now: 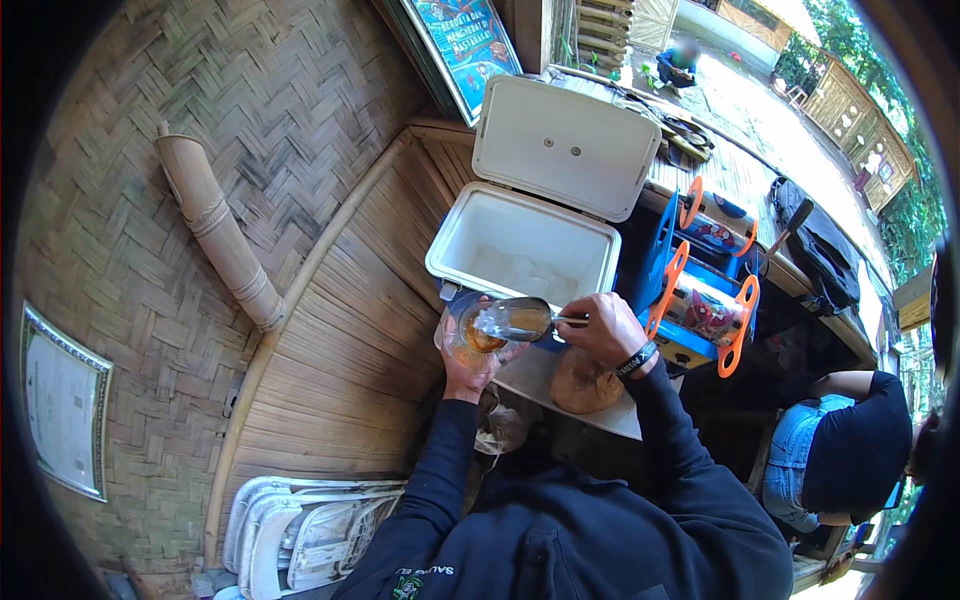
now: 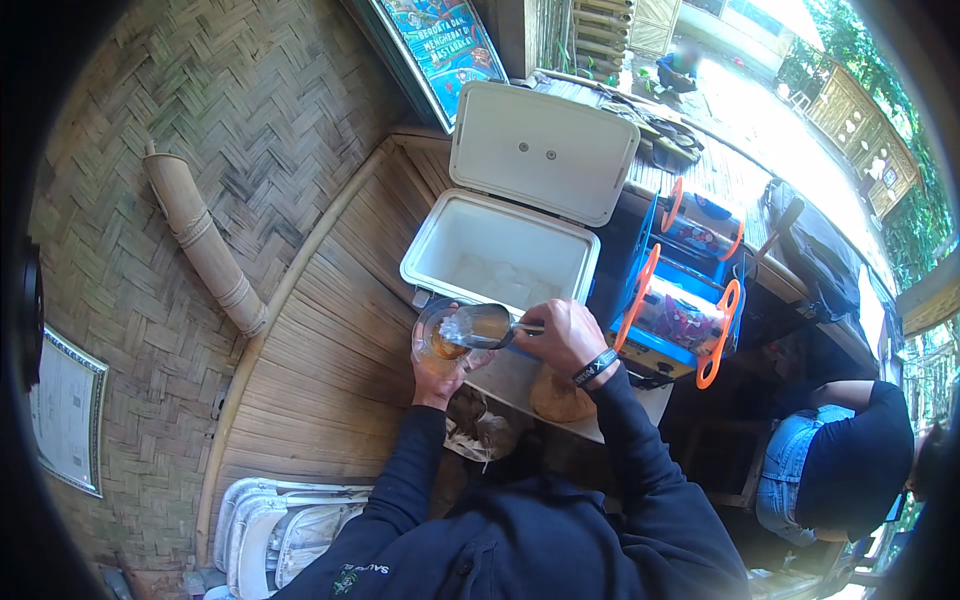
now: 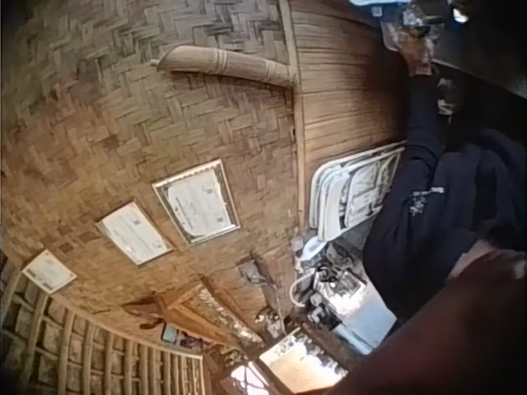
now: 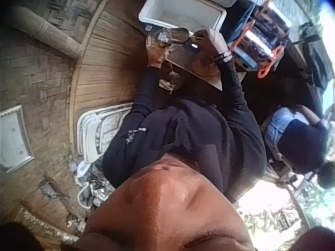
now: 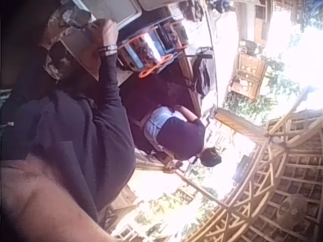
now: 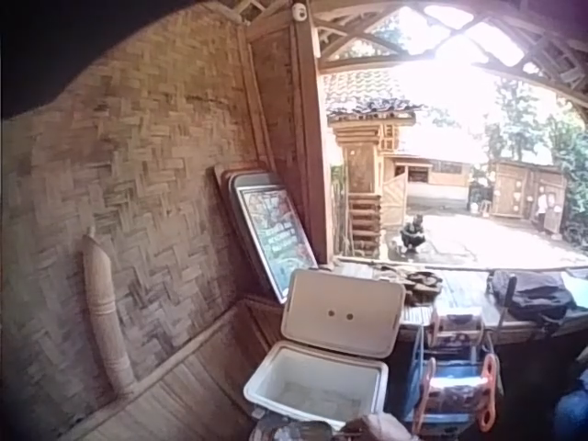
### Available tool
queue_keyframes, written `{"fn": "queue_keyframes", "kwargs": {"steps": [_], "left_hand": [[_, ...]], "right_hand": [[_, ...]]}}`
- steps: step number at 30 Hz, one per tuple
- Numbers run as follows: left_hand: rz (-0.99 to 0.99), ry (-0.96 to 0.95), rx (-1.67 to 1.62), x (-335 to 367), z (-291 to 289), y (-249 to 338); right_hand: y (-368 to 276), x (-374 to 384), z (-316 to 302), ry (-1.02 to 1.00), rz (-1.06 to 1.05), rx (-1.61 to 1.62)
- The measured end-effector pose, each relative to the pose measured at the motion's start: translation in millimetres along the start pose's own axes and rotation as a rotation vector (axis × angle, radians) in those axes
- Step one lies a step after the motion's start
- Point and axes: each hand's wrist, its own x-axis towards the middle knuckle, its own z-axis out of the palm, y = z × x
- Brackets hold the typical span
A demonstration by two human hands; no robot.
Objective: Preparing a beverage by adding ice from a cooler into a glass of tea.
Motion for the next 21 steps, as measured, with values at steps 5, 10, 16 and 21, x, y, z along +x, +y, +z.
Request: {"fn": "queue_keyframes", "kwargs": {"steps": [5,10,16,21], "left_hand": [[-0.060,-0.049,-0.152,0,-11,1],[-0.029,-0.062,-0.070,0,-8,-1],[0.006,-0.044,-0.089,-3,-5,1],[-0.124,-0.161,-0.304,1,-12,0]], "right_hand": [[-7,-3,-3,-0.017,-0.001,-0.035],[-8,-8,-8,0.019,-0.040,-0.062],[-2,-7,-10,0.036,-0.042,-0.030],[15,5,10,0.136,0.011,0.162]]}}
